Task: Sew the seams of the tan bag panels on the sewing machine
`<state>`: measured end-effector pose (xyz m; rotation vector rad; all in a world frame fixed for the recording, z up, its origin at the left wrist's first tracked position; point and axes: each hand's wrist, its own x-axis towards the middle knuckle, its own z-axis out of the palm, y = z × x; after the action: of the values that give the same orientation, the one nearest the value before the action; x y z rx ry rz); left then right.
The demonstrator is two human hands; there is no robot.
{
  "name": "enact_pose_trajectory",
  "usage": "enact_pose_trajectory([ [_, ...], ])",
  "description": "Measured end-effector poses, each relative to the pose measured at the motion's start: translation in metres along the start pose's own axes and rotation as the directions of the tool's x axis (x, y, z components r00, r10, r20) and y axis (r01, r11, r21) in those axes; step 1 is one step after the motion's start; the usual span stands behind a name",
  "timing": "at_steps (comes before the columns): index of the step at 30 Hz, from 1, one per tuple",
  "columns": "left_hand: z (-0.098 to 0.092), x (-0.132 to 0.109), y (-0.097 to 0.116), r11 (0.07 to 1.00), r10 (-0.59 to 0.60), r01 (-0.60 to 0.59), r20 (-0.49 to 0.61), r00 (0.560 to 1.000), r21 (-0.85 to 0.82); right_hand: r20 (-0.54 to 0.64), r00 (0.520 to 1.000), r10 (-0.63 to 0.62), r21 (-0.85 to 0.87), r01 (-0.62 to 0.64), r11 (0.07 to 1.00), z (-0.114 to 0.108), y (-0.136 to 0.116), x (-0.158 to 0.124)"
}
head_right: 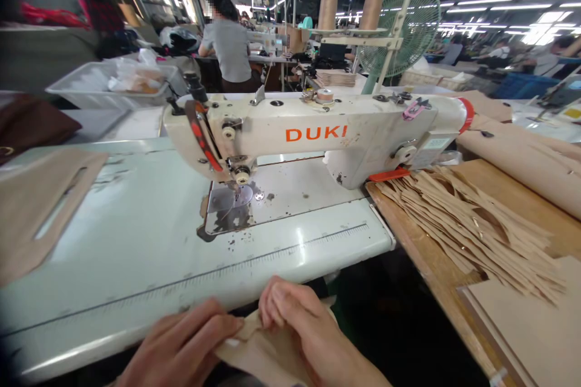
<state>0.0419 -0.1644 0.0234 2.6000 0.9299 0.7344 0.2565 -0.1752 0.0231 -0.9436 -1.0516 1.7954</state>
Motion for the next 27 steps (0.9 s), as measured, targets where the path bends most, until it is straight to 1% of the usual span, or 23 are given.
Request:
enact_pose_trajectory([
  [1, 0.001, 0.000, -0.003, 0.993, -0.074, 0.080, 0.070, 0.995, -0.084, -0.017, 0.999, 0.032, 0.025, -0.032, 0.999, 0.001, 0.003, 0.001],
  [2, 0.002, 0.002, -0.006, 0.972, -0.160, 0.180, 0.138, 0.977, -0.150, -0.026, 0.999, 0.046, -0.013, -0.046, 0.999, 0.001, 0.004, 0.002],
  [3, 0.002, 0.004, -0.009, 0.939, -0.252, 0.289, 0.200, 0.947, -0.186, -0.030, 0.999, 0.034, -0.105, -0.037, 0.994, -0.001, 0.003, 0.002],
  [4, 0.001, 0.008, -0.011, 0.900, -0.337, 0.390, 0.255, 0.906, -0.197, -0.024, 1.000, -0.004, -0.224, -0.001, 0.975, -0.003, 0.000, 0.001],
  [6, 0.000, 0.016, -0.013, 0.820, -0.474, 0.544, 0.320, 0.820, -0.178, 0.012, 0.996, -0.087, -0.452, 0.083, 0.888, -0.008, -0.008, 0.000],
  [7, -0.001, 0.019, -0.013, 0.788, -0.514, 0.590, 0.338, 0.788, -0.176, 0.030, 0.995, -0.092, -0.538, 0.094, 0.838, -0.010, -0.012, 0.001],
  [9, -0.002, 0.024, -0.012, 0.743, -0.549, 0.638, 0.360, 0.754, -0.203, 0.045, 0.999, -0.023, -0.659, 0.047, 0.751, -0.011, -0.017, 0.004],
  [10, -0.003, 0.024, -0.012, 0.726, -0.561, 0.657, 0.375, 0.738, -0.205, 0.032, 0.999, 0.008, -0.705, 0.017, 0.709, -0.011, -0.017, 0.008],
  [11, -0.005, 0.022, -0.013, 0.712, -0.575, 0.675, 0.390, 0.719, -0.192, -0.004, 1.000, 0.012, -0.736, -0.011, 0.677, -0.011, -0.018, 0.011],
  [12, -0.008, 0.019, -0.015, 0.701, -0.588, 0.693, 0.411, 0.696, -0.170, -0.050, 0.999, -0.013, -0.746, -0.029, 0.666, -0.012, -0.017, 0.015],
  [13, -0.012, 0.013, -0.019, 0.694, -0.598, 0.706, 0.434, 0.674, -0.143, -0.101, 0.993, -0.055, -0.736, -0.037, 0.676, -0.014, -0.018, 0.018],
  [15, -0.025, -0.003, -0.031, 0.686, -0.607, 0.721, 0.471, 0.640, -0.095, -0.192, 0.974, -0.123, -0.689, -0.044, 0.723, -0.022, -0.020, 0.023],
  [17, -0.042, -0.024, -0.047, 0.666, -0.640, 0.743, 0.462, 0.614, -0.065, -0.260, 0.955, -0.146, -0.636, -0.055, 0.770, -0.032, -0.024, 0.024],
  [20, -0.068, -0.054, -0.066, 0.596, -0.735, 0.801, 0.368, 0.569, -0.049, -0.346, 0.925, -0.156, -0.573, -0.077, 0.816, -0.043, -0.031, 0.024],
  [21, -0.076, -0.061, -0.070, 0.581, -0.753, 0.812, 0.339, 0.564, -0.060, -0.367, 0.918, -0.151, -0.551, -0.084, 0.830, -0.045, -0.031, 0.024],
  [22, -0.083, -0.067, -0.071, 0.575, -0.763, 0.815, 0.311, 0.567, -0.076, -0.378, 0.915, -0.144, -0.531, -0.087, 0.843, -0.045, -0.031, 0.025],
  [24, -0.095, -0.070, -0.071, 0.579, -0.773, 0.808, 0.241, 0.587, -0.108, -0.387, 0.913, -0.133, -0.501, -0.087, 0.861, -0.042, -0.027, 0.028],
  [27, -0.112, -0.057, -0.076, 0.622, -0.769, 0.777, 0.109, 0.630, -0.099, -0.372, 0.919, -0.131, -0.493, -0.076, 0.867, -0.035, -0.018, 0.035],
])
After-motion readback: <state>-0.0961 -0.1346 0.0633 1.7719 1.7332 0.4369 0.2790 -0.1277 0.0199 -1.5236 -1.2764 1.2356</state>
